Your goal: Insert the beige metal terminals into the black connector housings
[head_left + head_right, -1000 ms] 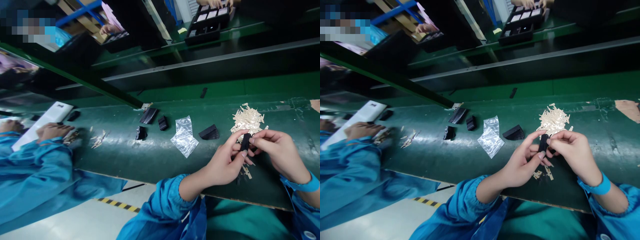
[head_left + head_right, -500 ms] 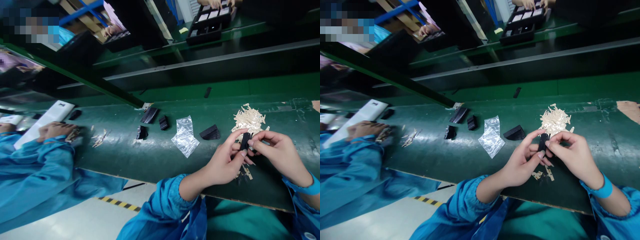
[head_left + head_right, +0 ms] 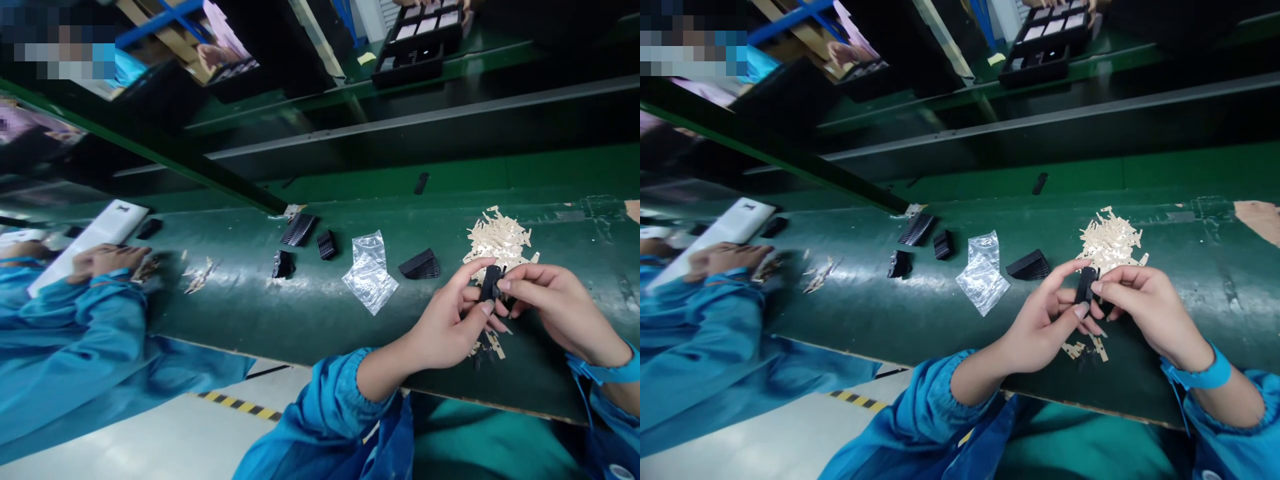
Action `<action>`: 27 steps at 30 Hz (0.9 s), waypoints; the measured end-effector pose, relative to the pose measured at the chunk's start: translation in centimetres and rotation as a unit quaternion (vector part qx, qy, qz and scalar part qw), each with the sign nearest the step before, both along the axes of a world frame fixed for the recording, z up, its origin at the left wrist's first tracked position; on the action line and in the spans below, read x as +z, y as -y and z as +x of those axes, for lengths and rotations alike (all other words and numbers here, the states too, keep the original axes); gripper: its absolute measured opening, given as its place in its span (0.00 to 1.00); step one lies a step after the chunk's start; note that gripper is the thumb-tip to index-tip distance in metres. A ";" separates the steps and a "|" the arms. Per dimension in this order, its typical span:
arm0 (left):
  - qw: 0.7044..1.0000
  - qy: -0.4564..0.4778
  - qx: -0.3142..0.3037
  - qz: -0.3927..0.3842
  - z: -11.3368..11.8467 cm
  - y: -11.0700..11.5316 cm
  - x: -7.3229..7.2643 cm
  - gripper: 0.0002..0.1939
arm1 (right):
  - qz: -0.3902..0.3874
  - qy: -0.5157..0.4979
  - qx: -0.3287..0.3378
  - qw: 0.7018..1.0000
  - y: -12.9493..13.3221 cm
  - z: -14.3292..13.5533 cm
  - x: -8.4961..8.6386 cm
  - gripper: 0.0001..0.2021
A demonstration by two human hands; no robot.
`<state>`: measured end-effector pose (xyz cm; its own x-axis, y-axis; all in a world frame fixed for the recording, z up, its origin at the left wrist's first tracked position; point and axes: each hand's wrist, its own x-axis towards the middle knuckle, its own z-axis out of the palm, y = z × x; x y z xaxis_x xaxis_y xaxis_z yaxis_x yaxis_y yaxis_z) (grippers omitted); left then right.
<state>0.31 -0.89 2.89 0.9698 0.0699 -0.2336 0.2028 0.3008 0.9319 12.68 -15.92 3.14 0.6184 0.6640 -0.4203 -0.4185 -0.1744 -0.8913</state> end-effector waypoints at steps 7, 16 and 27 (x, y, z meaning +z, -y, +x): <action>1.000 0.007 -0.006 0.004 -0.1 -0.1 0.0 0.32 | 0.022 -0.059 0.014 0.998 0.1 0.3 -0.2 0.13; 0.999 0.034 -0.003 0.036 -0.4 0.0 -0.2 0.30 | 0.053 -0.162 0.044 0.984 0.2 0.4 -0.3 0.10; 0.993 0.077 -0.012 0.086 -0.7 0.1 -0.5 0.29 | 0.070 -0.211 0.057 0.973 0.4 0.6 -0.5 0.10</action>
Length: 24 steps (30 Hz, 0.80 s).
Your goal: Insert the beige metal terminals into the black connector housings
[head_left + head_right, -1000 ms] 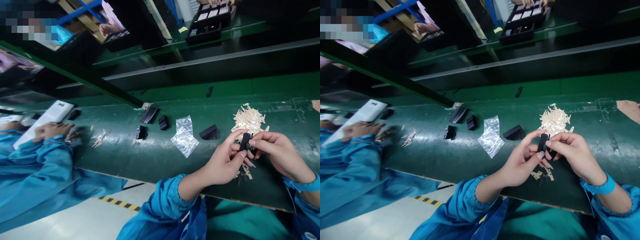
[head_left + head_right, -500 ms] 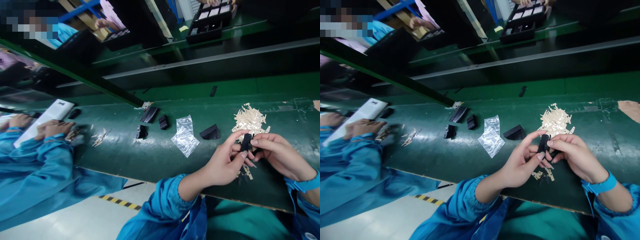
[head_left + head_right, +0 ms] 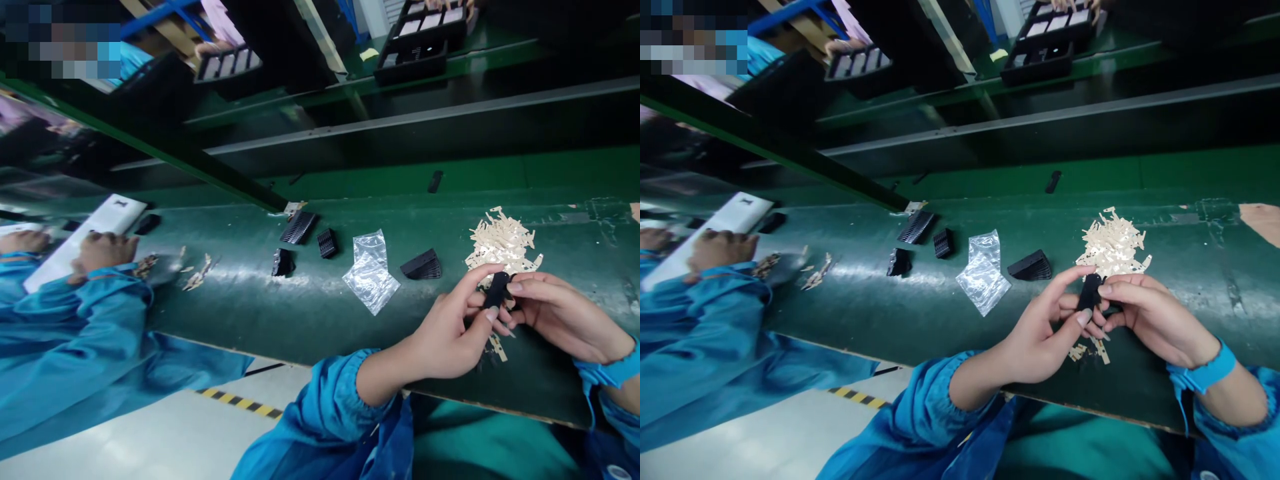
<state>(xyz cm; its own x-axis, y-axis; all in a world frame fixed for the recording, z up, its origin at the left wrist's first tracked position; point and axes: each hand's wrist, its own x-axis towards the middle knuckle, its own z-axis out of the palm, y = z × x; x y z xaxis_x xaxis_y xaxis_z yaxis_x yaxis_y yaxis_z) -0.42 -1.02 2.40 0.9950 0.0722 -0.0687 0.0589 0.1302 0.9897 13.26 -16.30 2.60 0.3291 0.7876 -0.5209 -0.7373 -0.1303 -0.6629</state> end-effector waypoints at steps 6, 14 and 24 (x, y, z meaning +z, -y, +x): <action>0.995 0.032 0.026 0.087 -0.1 -0.2 -0.1 0.30 | -0.036 0.085 -0.015 0.996 -0.1 -0.2 0.6 0.14; 0.990 0.045 0.024 0.134 0.1 -0.3 0.0 0.30 | -0.067 0.112 -0.033 0.991 -0.2 -0.5 0.5 0.15; 0.999 0.025 0.007 0.037 0.3 0.0 -0.2 0.28 | -0.015 0.004 -0.018 1.000 -0.2 -0.6 0.5 0.12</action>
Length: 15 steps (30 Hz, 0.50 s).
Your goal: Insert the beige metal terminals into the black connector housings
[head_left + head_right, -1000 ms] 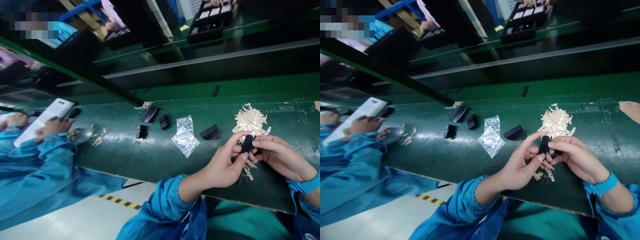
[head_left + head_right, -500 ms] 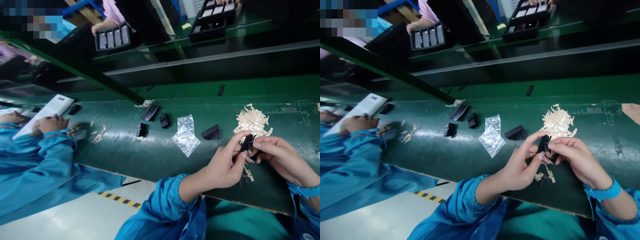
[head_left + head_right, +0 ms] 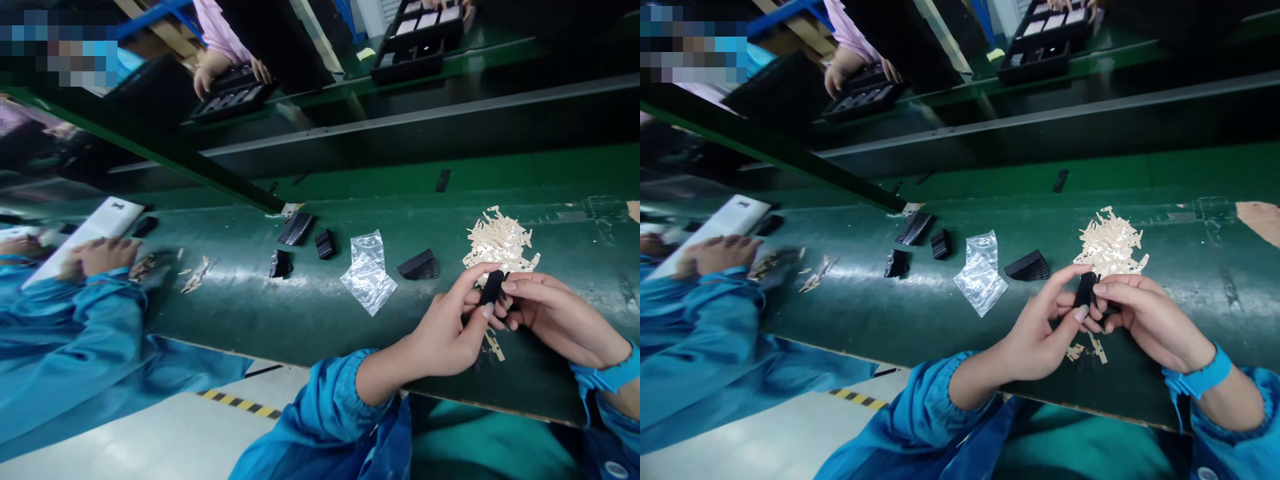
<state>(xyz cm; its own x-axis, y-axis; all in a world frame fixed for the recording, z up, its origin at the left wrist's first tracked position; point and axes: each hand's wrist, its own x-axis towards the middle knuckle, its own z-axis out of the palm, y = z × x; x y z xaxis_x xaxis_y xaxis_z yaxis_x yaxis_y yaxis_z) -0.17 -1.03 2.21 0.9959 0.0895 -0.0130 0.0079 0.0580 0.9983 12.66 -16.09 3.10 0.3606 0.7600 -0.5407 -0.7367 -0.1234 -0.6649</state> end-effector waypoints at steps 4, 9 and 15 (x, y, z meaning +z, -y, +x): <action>0.999 0.002 -0.005 -0.039 0.0 0.1 0.0 0.28 | 0.012 -0.019 -0.003 1.000 0.2 0.1 -0.5 0.11; 0.998 -0.005 -0.003 -0.059 0.0 0.2 0.1 0.27 | 0.011 -0.036 0.003 0.999 0.2 0.2 -0.6 0.11; 0.996 -0.009 -0.011 -0.083 0.0 0.1 0.4 0.28 | 0.015 -0.034 0.009 0.999 0.1 0.1 -0.2 0.12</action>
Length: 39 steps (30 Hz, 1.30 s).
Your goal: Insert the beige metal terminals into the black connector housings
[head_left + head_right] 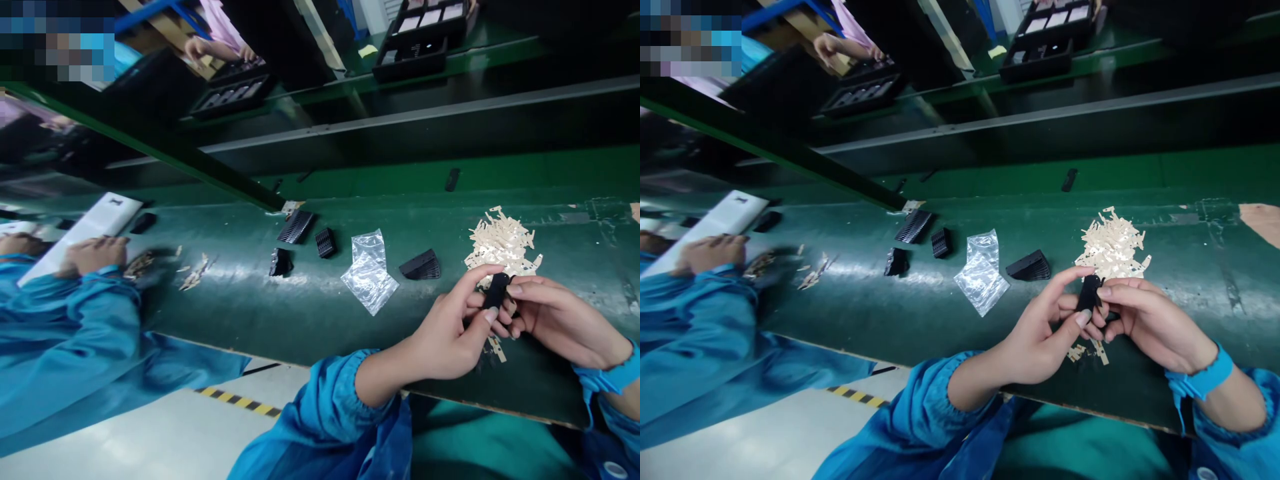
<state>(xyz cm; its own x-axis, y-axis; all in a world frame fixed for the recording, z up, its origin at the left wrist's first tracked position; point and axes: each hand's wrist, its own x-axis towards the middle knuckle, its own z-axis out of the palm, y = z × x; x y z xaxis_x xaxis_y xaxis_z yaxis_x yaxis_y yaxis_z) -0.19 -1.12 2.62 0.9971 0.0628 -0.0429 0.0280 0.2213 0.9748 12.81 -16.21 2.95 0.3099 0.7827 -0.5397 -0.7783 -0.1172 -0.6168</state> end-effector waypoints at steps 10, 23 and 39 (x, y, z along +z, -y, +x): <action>1.000 -0.001 0.005 0.017 -0.2 0.1 0.0 0.27 | -0.001 0.008 0.007 1.000 0.2 -0.1 0.1 0.10; 0.998 0.006 0.021 0.064 -0.2 0.1 -0.4 0.29 | -0.023 0.093 -0.014 0.995 0.0 -0.4 0.7 0.14; 1.000 -0.019 0.021 -0.005 -0.1 0.2 -0.2 0.28 | -0.051 0.111 -0.018 0.992 -0.2 -0.7 0.8 0.15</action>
<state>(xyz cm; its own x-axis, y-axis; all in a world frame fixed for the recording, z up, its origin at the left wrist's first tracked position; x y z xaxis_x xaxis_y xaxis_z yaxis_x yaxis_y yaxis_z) -0.27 -1.30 2.40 0.9913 0.1035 -0.0810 0.0549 0.2336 0.9708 12.15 -16.02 3.79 0.4571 0.7142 -0.5300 -0.6286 -0.1621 -0.7606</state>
